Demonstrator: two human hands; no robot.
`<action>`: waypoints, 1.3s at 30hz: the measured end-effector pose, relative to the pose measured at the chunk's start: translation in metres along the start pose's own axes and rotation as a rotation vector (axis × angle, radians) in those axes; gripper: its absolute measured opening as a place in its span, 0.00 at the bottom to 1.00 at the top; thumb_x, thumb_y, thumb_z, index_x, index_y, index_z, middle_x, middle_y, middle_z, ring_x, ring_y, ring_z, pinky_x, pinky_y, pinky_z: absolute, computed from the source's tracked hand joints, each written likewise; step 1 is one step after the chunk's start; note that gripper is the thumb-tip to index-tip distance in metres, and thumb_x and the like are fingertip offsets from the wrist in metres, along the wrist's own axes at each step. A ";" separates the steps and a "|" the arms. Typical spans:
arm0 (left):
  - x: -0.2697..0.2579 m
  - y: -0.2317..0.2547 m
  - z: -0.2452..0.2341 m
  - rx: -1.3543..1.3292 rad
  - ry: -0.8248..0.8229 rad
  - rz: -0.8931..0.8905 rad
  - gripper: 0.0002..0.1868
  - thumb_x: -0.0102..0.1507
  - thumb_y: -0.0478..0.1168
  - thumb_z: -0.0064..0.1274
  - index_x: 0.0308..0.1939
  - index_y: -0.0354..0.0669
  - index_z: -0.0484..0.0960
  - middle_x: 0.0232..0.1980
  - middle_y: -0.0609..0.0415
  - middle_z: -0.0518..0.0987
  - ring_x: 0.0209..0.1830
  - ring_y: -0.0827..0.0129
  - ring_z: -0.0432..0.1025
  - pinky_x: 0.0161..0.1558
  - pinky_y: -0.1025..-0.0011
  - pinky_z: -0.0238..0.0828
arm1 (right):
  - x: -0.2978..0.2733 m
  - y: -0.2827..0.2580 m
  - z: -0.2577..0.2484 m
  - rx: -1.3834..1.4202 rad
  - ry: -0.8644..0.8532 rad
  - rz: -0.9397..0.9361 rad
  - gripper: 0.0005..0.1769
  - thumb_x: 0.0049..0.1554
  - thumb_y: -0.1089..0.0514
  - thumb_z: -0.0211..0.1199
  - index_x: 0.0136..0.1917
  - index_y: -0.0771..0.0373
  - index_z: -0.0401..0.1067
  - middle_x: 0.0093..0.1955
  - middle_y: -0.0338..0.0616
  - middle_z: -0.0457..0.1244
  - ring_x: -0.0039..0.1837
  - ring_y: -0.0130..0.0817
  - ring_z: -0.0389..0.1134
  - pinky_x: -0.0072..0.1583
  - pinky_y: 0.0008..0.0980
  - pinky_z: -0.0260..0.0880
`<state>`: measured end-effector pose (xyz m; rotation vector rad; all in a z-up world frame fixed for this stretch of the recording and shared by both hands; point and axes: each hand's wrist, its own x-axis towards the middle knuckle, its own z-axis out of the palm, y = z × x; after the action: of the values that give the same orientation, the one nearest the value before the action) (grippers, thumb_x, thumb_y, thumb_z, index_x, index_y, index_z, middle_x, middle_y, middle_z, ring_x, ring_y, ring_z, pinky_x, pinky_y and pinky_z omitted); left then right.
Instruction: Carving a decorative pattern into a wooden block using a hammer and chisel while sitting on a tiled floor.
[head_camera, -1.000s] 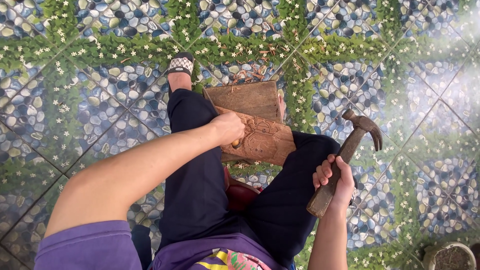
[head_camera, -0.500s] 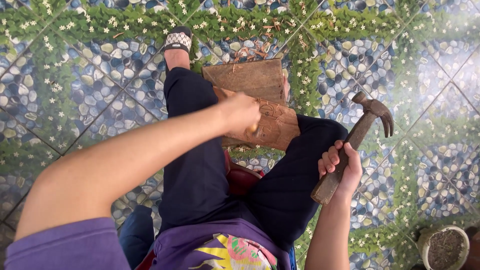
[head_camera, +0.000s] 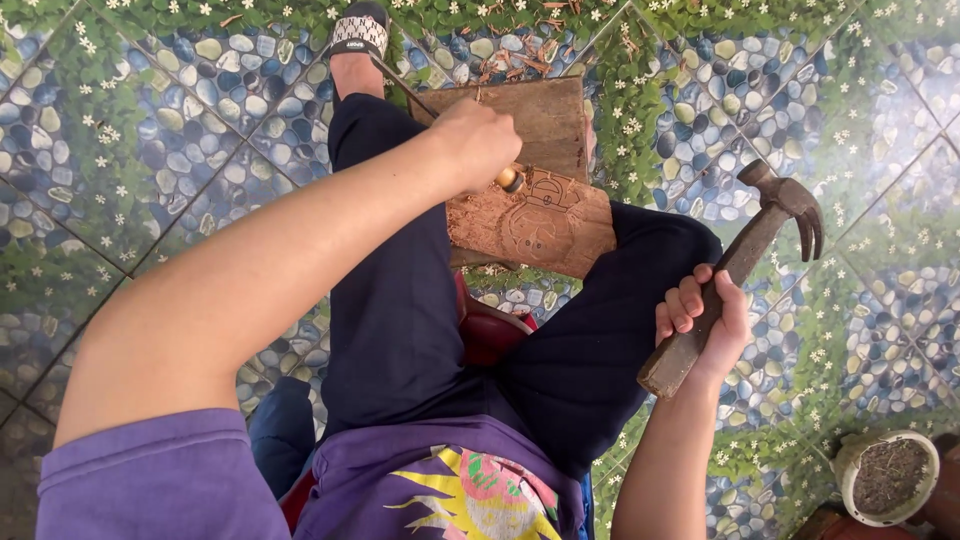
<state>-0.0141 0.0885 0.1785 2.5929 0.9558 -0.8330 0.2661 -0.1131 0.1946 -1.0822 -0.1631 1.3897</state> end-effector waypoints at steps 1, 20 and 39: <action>0.009 -0.001 0.018 -0.003 -0.002 0.001 0.05 0.63 0.41 0.60 0.39 0.45 0.86 0.41 0.53 0.81 0.37 0.62 0.78 0.36 0.62 0.76 | 0.004 0.001 -0.009 -0.002 0.002 0.002 0.09 0.63 0.53 0.54 0.47 0.60 0.64 0.27 0.32 0.51 0.24 0.22 0.49 0.27 0.24 0.53; 0.049 0.017 0.088 -0.051 0.078 0.012 0.11 0.54 0.40 0.65 0.41 0.45 0.89 0.40 0.51 0.87 0.45 0.56 0.82 0.41 0.53 0.80 | 0.014 0.004 -0.030 -0.058 -0.136 -0.025 0.10 0.67 0.50 0.49 0.52 0.58 0.61 0.27 0.28 0.50 0.24 0.22 0.56 0.28 0.27 0.63; 0.038 0.005 0.092 0.387 0.222 0.434 0.10 0.53 0.41 0.59 0.38 0.52 0.87 0.38 0.60 0.86 0.43 0.63 0.80 0.45 0.57 0.78 | 0.014 0.005 -0.023 -0.080 -0.115 -0.031 0.09 0.66 0.51 0.49 0.52 0.58 0.61 0.27 0.28 0.50 0.24 0.22 0.56 0.27 0.27 0.63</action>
<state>-0.0263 0.0666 0.0823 3.1056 0.2611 -0.6709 0.2815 -0.1141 0.1722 -1.0611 -0.3200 1.4286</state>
